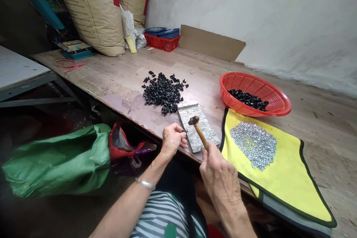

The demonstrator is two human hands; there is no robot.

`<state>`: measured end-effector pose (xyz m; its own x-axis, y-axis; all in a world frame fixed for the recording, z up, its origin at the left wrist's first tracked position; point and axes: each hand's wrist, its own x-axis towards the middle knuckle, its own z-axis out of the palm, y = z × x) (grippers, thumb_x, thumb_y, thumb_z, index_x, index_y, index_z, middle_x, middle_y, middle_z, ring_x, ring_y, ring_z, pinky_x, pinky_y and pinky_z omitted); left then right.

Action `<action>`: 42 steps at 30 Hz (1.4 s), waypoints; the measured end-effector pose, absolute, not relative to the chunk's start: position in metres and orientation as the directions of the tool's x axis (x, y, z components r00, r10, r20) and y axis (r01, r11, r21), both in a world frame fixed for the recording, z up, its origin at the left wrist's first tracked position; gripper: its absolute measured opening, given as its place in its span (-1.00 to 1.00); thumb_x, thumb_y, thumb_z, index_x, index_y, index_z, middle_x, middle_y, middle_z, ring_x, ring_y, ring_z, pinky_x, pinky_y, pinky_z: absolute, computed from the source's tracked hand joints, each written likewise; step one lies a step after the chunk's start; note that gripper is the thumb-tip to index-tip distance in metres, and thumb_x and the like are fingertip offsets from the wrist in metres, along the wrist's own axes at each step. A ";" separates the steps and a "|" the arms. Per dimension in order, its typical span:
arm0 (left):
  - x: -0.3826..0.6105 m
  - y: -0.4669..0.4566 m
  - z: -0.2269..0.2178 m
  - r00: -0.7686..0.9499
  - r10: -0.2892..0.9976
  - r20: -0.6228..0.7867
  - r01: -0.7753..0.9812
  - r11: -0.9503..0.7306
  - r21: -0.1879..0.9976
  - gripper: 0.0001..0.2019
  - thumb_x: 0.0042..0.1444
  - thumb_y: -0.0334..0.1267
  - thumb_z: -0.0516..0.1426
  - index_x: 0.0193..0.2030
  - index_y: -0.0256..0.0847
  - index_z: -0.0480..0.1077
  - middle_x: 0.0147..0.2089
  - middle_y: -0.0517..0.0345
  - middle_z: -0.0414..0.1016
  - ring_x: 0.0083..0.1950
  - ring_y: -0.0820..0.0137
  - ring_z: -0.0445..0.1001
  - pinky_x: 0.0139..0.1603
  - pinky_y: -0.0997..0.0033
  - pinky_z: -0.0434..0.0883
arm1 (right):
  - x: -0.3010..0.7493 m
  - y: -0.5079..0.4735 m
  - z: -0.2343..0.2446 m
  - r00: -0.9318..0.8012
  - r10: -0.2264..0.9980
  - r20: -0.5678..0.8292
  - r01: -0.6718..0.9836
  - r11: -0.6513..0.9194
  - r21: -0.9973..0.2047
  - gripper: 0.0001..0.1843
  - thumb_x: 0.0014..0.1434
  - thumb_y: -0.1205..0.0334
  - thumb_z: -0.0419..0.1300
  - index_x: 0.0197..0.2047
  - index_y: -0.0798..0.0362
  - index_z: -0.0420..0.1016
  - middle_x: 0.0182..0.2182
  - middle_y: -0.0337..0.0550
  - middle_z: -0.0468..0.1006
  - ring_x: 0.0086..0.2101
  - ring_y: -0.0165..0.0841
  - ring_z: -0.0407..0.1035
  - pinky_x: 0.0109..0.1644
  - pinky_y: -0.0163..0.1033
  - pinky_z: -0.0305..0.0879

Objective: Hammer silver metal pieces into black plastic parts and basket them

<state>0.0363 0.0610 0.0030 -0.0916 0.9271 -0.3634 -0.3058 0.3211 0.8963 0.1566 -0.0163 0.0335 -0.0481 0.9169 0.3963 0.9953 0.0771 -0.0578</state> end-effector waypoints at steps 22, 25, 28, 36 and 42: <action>0.038 0.063 0.000 -0.090 0.923 -0.373 -0.305 0.331 0.893 -0.84 -0.20 -0.55 0.07 -0.56 -0.23 0.19 -0.83 0.36 0.22 -0.79 0.46 0.30 -0.79 0.54 0.32 | 0.151 -0.023 0.042 -0.035 0.769 0.638 0.999 0.044 0.002 -0.62 0.24 0.23 0.01 0.08 0.19 0.36 -0.28 -0.01 0.58 -0.52 -0.37 0.42 -0.48 -0.32 0.18; 0.037 0.062 0.001 -0.101 0.920 -0.378 -0.288 0.337 0.896 -0.82 -0.21 -0.56 0.07 -0.58 -0.22 0.18 -0.83 0.36 0.21 -0.79 0.43 0.31 -0.81 0.51 0.31 | 0.147 -0.023 0.029 -0.054 0.866 0.497 0.998 0.031 0.054 -0.66 0.22 0.28 0.00 0.00 0.22 0.41 -0.50 -0.06 0.54 -0.63 -0.39 0.34 -0.57 -0.32 0.09; 0.037 0.062 0.003 -0.104 0.919 -0.380 -0.274 0.341 0.899 -0.81 -0.21 -0.56 0.07 -0.60 -0.21 0.16 -0.84 0.36 0.20 -0.79 0.40 0.32 -0.82 0.49 0.31 | 0.149 -0.018 0.020 -0.005 0.970 0.243 1.000 0.003 0.010 -0.70 0.20 0.29 0.00 -0.05 0.14 0.43 -0.60 -0.15 0.48 -0.65 -0.38 0.33 -0.60 -0.34 0.03; 0.037 0.063 0.001 -0.101 0.919 -0.381 -0.292 0.339 0.894 -0.83 -0.20 -0.57 0.06 -0.56 -0.23 0.18 -0.83 0.35 0.22 -0.78 0.41 0.33 -0.80 0.46 0.35 | 0.160 -0.018 0.050 0.070 0.866 0.495 0.954 0.087 -0.287 -0.59 0.24 0.14 -0.05 0.07 0.11 0.37 -0.19 0.01 0.57 -0.38 -0.29 0.48 -0.42 -0.30 0.32; 0.036 0.062 0.005 -0.098 0.910 -0.403 -0.275 0.364 0.890 -0.82 -0.20 -0.58 0.06 -0.54 -0.23 0.18 -0.84 0.35 0.21 -0.80 0.41 0.30 -0.82 0.50 0.31 | 0.152 -0.024 0.038 -0.016 0.905 0.425 0.995 0.056 -0.081 -0.60 0.22 0.24 -0.02 0.08 0.08 0.41 -0.35 -0.08 0.61 -0.59 -0.31 0.42 -0.58 -0.28 0.24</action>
